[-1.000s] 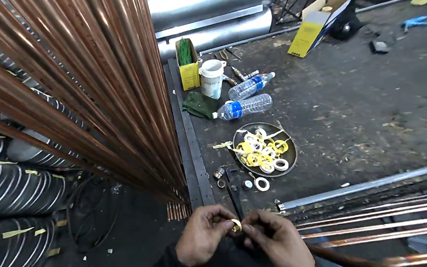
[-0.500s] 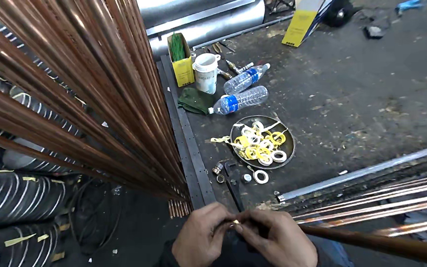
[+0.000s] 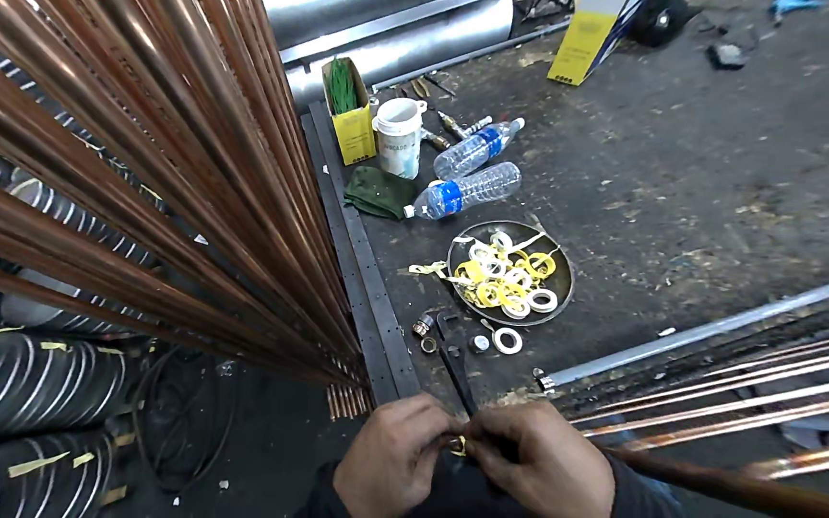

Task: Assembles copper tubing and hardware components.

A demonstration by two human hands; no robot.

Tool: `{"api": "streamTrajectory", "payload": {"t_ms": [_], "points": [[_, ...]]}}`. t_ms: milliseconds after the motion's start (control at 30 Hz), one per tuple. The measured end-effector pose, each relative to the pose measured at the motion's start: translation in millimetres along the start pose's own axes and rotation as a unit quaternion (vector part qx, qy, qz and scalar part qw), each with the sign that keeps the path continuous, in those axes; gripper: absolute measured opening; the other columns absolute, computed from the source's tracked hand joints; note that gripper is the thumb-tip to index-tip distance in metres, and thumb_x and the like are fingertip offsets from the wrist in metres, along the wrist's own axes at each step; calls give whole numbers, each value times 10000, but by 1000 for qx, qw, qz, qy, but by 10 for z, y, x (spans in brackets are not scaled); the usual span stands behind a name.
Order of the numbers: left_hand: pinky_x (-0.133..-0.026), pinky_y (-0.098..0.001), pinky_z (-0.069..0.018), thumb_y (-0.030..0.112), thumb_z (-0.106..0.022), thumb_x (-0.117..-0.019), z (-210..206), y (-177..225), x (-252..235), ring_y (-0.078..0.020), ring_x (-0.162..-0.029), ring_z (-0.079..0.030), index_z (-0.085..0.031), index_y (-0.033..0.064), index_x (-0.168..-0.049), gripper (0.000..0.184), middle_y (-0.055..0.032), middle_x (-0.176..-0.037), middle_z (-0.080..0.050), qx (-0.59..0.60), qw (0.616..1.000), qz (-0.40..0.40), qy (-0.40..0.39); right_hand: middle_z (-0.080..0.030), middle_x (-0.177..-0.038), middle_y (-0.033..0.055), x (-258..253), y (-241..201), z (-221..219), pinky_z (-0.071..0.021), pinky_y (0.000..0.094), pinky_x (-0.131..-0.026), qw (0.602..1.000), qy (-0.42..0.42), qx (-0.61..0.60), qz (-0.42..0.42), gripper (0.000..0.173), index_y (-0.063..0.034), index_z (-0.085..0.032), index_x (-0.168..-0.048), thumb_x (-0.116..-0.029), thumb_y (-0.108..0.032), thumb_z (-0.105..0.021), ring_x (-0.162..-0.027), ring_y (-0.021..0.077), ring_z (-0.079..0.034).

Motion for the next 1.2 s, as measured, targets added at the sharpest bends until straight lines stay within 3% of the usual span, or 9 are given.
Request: {"api": "streamTrajectory", "payload": {"t_ms": [100,233,433,633,800,933,1000,1100,1200], "points": [[-888,-300,-601,46,-603,-987,1,3,3,-151,-991,-694,-728,34,-1059,145,-84,-1046,-715,-7,1000,-11,-6,-681,-682,-70,-2,3,-24,-563,330,-534,1000,-12,-15,-1,130,-195,-761,-898,-924,-301,-692,-570,52,-630],[-875,-299,-602,30,-602,-974,9,40,-9,-161,-982,-692,-726,30,-1066,154,-96,-1046,-709,-7,1000,-22,-14,-724,-734,-54,12,11,-6,-628,349,-567,991,-71,-98,-50,155,-186,-773,-969,-979,-307,-678,-585,79,-683],[-886,-310,-599,35,-580,-984,-10,47,-31,-174,-996,-687,-718,26,-1058,157,-107,-1060,-699,-21,999,-39,-22,-717,-712,-40,15,34,-9,-628,367,-544,985,-76,-128,-93,129,-174,-771,-942,-943,-286,-707,-561,103,-681],[-890,-308,-598,7,-579,-968,-23,60,-25,-181,-1002,-688,-716,12,-1057,163,-119,-1059,-702,-7,999,-48,-22,-646,-614,-50,57,52,-62,-542,350,-462,987,-5,-136,-87,86,-180,-753,-851,-852,-265,-744,-493,83,-602],[-905,-332,-607,25,-621,-985,2,39,-32,-178,-1008,-694,-718,-3,-1066,129,-114,-1063,-711,107,994,-31,16,-618,-603,-18,101,38,-92,-509,320,-426,955,4,-282,-92,66,-133,-744,-885,-856,-186,-770,-469,101,-569],[-880,-338,-614,76,-655,-990,-51,-41,-16,-177,-981,-699,-704,-2,-1058,114,-108,-1052,-711,167,984,-19,62,-640,-632,-18,134,3,-107,-491,277,-430,943,37,-323,-79,57,-113,-752,-905,-856,-140,-762,-481,75,-561],[-832,-314,-623,113,-654,-1001,-70,-68,-3,-148,-924,-702,-697,-5,-1068,143,-95,-1031,-713,167,983,-2,73,-666,-672,0,154,-11,-114,-515,278,-447,937,47,-340,-57,62,-95,-747,-939,-883,-120,-742,-504,84,-587],[-656,-275,-631,72,-633,-1007,-80,-27,28,-112,-723,-699,-701,-20,-1089,141,-77,-946,-733,203,973,84,72,-707,-740,29,167,-55,-114,-585,317,-505,938,65,-336,-50,72,-75,-736,-973,-902,-74,-724,-566,126,-657],[-711,-326,-648,7,-635,-987,-48,42,54,-162,-782,-721,-682,-38,-1159,184,-104,-1004,-732,252,953,157,62,-742,-794,44,173,-125,-106,-627,339,-557,943,69,-321,-59,83,-60,-731,-1012,-941,-49,-689,-619,152,-707]]}}
Point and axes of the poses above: each hand's wrist, its own x-axis away from the middle knuckle, its own z-axis out of the back of the hand, y = z × x, the point moved 5 cm from there along -x, towards the middle knuckle
